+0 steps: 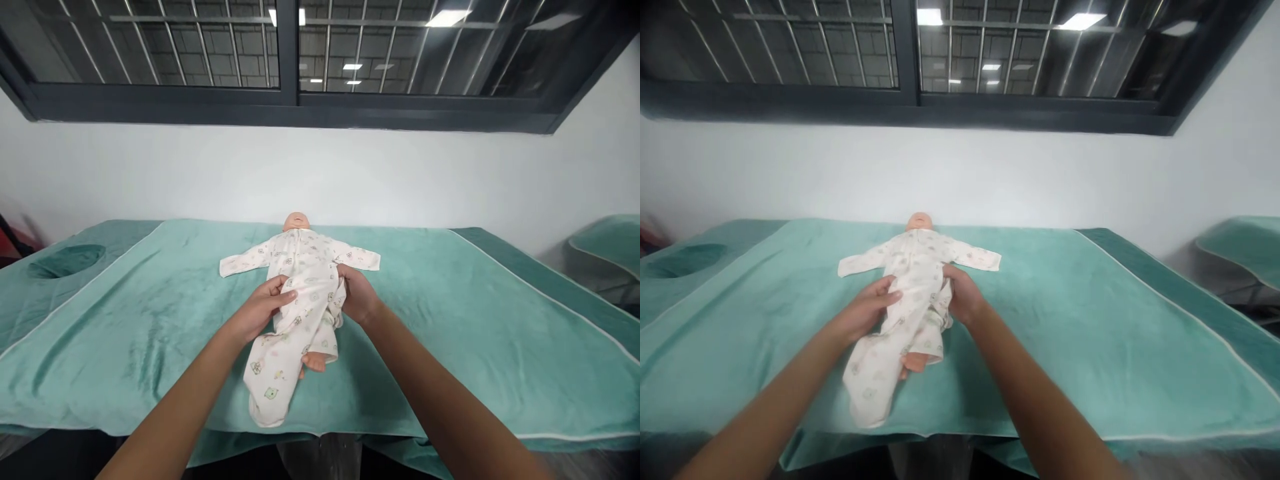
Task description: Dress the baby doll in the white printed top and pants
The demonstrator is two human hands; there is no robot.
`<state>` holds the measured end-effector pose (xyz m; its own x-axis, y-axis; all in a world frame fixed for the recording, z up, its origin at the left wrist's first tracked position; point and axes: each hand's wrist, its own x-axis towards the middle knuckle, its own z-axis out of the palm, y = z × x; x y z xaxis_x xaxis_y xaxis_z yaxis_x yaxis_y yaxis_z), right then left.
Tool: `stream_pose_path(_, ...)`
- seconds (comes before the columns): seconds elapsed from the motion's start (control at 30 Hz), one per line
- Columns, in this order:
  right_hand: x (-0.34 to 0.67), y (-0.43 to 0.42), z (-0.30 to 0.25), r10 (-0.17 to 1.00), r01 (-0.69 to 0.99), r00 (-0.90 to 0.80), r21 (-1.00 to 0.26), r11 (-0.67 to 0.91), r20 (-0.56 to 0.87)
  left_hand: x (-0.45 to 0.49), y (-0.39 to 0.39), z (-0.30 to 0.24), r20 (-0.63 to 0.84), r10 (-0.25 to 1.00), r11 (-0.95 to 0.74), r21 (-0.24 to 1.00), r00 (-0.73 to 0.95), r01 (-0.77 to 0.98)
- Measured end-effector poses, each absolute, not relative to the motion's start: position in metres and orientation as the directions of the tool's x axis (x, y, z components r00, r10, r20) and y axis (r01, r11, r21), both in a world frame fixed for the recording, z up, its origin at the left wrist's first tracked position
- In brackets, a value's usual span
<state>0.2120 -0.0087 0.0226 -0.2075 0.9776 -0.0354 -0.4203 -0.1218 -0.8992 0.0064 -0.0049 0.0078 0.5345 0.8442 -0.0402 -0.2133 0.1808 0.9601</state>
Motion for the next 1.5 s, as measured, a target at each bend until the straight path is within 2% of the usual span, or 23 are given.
stream_pose_path(0.1,0.212,-0.015,0.025,0.939,-0.326,-0.343,-0.939,-0.113,0.006,0.018,-0.007,0.011,-0.031,0.914,0.181,0.924,0.405,-0.338)
stream_pose_path(0.23,0.211,-0.022,0.027,0.841,-0.008,-0.539,-0.998,-0.059,-0.046,0.037,-0.011,0.018,-0.059,0.957,0.169,0.908,0.283,-0.384)
stream_pose_path(0.3,0.207,-0.023,0.024,0.853,0.167,-0.511,-0.986,-0.017,-0.101,0.043,-0.012,0.020,-0.091,0.969,0.170,0.919,0.228,-0.355)
stream_pose_path(0.37,0.202,-0.022,0.020,0.893,0.267,-0.430,-0.964,-0.010,-0.129,0.045,-0.012,0.021,-0.117,0.974,0.178,0.925,0.194,-0.337)
stream_pose_path(0.43,0.198,-0.022,0.018,0.932,0.214,-0.345,-0.976,-0.034,-0.108,0.041,-0.010,0.021,-0.126,0.966,0.197,0.923,0.225,-0.330)
stream_pose_path(0.5,0.196,-0.022,0.018,0.955,0.041,-0.287,-0.997,-0.068,-0.077,0.030,-0.008,0.019,-0.136,0.941,0.230,0.929,0.311,-0.291)
stream_pose_path(0.63,0.193,-0.023,0.018,0.970,-0.272,-0.233,-0.952,-0.138,-0.074,0.007,-0.002,0.012,-0.214,0.816,0.301,0.951,0.537,-0.078)
stream_pose_path(0.7,0.191,-0.023,0.016,0.970,-0.334,-0.235,-0.932,-0.141,-0.062,0.005,-0.003,0.009,-0.206,0.799,0.319,0.942,0.565,-0.108)
stream_pose_path(0.77,0.190,-0.024,0.014,0.966,-0.307,-0.254,-0.943,-0.127,-0.048,0.009,-0.006,0.008,-0.144,0.859,0.310,0.911,0.492,-0.274)
stream_pose_path(0.83,0.190,-0.025,0.014,0.936,-0.140,-0.344,-0.983,-0.121,-0.066,0.017,-0.011,0.012,-0.113,0.913,0.283,0.867,0.392,-0.409)
stream_pose_path(0.9,0.192,-0.027,0.016,0.870,0.075,-0.476,-0.992,-0.102,-0.125,0.022,-0.016,0.017,-0.130,0.923,0.286,0.861,0.362,-0.420)
stream_pose_path(0.97,0.193,-0.027,0.018,0.827,0.156,-0.539,-0.984,-0.088,-0.159,0.022,-0.018,0.019,-0.151,0.927,0.285,0.877,0.342,-0.386)
stream_pose_path(1.03,0.193,-0.026,0.017,0.858,0.043,-0.502,-0.994,-0.102,-0.110,0.016,-0.016,0.015,-0.154,0.924,0.287,0.884,0.350,-0.369)
stream_pose_path(1.1,0.190,-0.025,0.014,0.899,-0.145,-0.437,-0.982,-0.121,-0.046,0.006,-0.012,0.007,-0.163,0.876,0.333,0.885,0.453,-0.326)
stream_pose_path(1.17,0.187,-0.023,0.009,0.917,-0.258,-0.399,-0.956,-0.137,-0.024,0.000,-0.009,0.000,-0.174,0.808,0.380,0.883,0.562,-0.274)
stream_pose_path(1.23,0.184,-0.023,0.007,0.930,-0.234,-0.366,-0.963,-0.133,-0.039,-0.001,-0.009,-0.003,-0.154,0.826,0.376,0.867,0.541,-0.327)
stream_pose_path(1.3,0.184,-0.024,0.008,0.922,-0.088,-0.381,-0.989,-0.118,-0.076,0.003,-0.011,-0.002,-0.130,0.897,0.330,0.833,0.422,-0.444)
stream_pose_path(1.4,0.186,-0.026,0.014,0.828,0.125,-0.536,-0.985,-0.115,-0.165,0.011,-0.015,0.003,-0.155,0.929,0.311,0.818,0.336,-0.483)
stream_pose_path(1.43,0.187,-0.026,0.015,0.801,0.133,-0.572,-0.984,-0.122,-0.177,0.012,-0.016,0.004,-0.163,0.927,0.315,0.826,0.337,-0.468)
stream_pose_path(1.5,0.185,-0.026,0.014,0.821,0.028,-0.554,-0.989,-0.148,-0.138,0.010,-0.017,0.002,-0.158,0.928,0.301,0.852,0.336,-0.429)
